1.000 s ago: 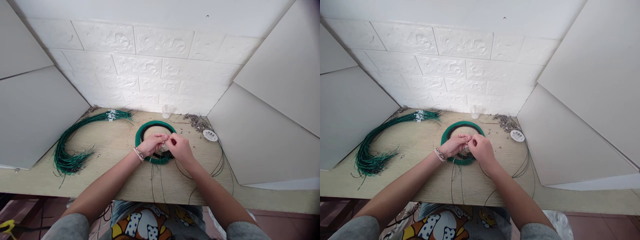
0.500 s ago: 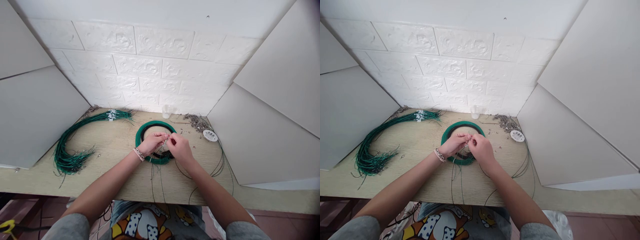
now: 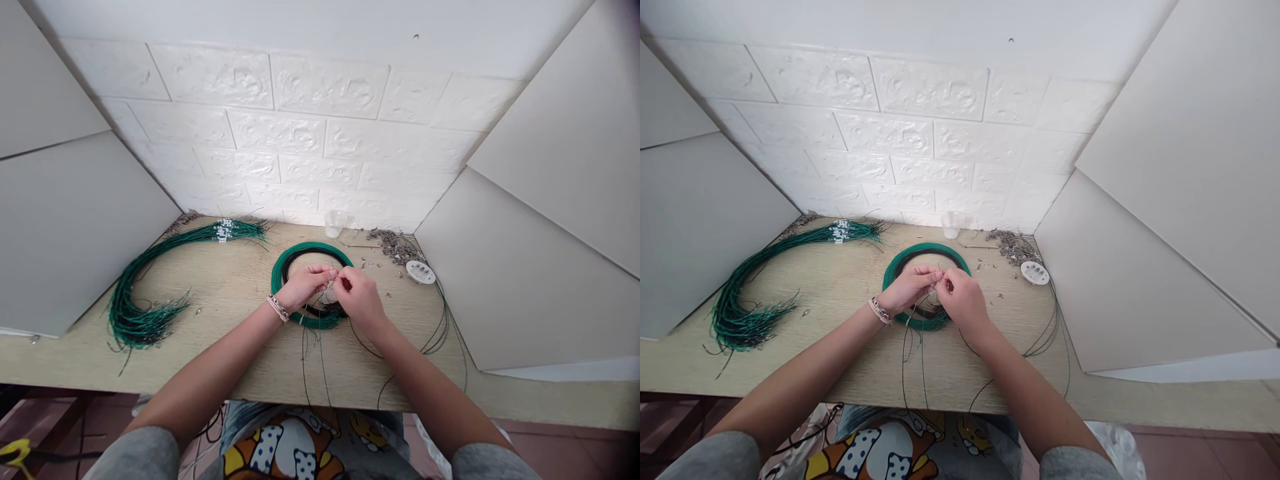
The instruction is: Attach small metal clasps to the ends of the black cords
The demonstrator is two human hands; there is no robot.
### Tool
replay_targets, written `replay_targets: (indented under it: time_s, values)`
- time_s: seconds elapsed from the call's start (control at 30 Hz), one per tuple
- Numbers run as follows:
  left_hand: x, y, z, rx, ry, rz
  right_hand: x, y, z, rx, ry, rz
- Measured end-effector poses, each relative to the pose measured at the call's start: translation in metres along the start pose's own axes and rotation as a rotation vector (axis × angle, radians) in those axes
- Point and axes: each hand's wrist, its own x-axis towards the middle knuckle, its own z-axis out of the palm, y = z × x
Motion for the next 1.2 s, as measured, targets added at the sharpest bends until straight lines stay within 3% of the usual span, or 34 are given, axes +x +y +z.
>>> replay_targets:
  time_s: [0.47,0.67,0.93,1.2]
  values:
    - [-0.0019,0.0083,0.0002,-0.096,0.068,0.006,0.007,0.0046,-0.0022,0.211,-0.12,0.199]
    - [-0.0029,0.0093,0.0008,-0.121,0.119,-0.025,0.0057,0.0043,-0.0007,0.25,-0.071,0.191]
    - [-0.0023,0.0088,0.0023,0.047,0.112,0.046,0.0045,0.0043,0.0001,0.227,-0.034,0.166]
    - [-0.0027,0.0053,0.0038,-0.14,0.076,-0.02,0.0037,0.0007,-0.0017,0.253,0.055,0.142]
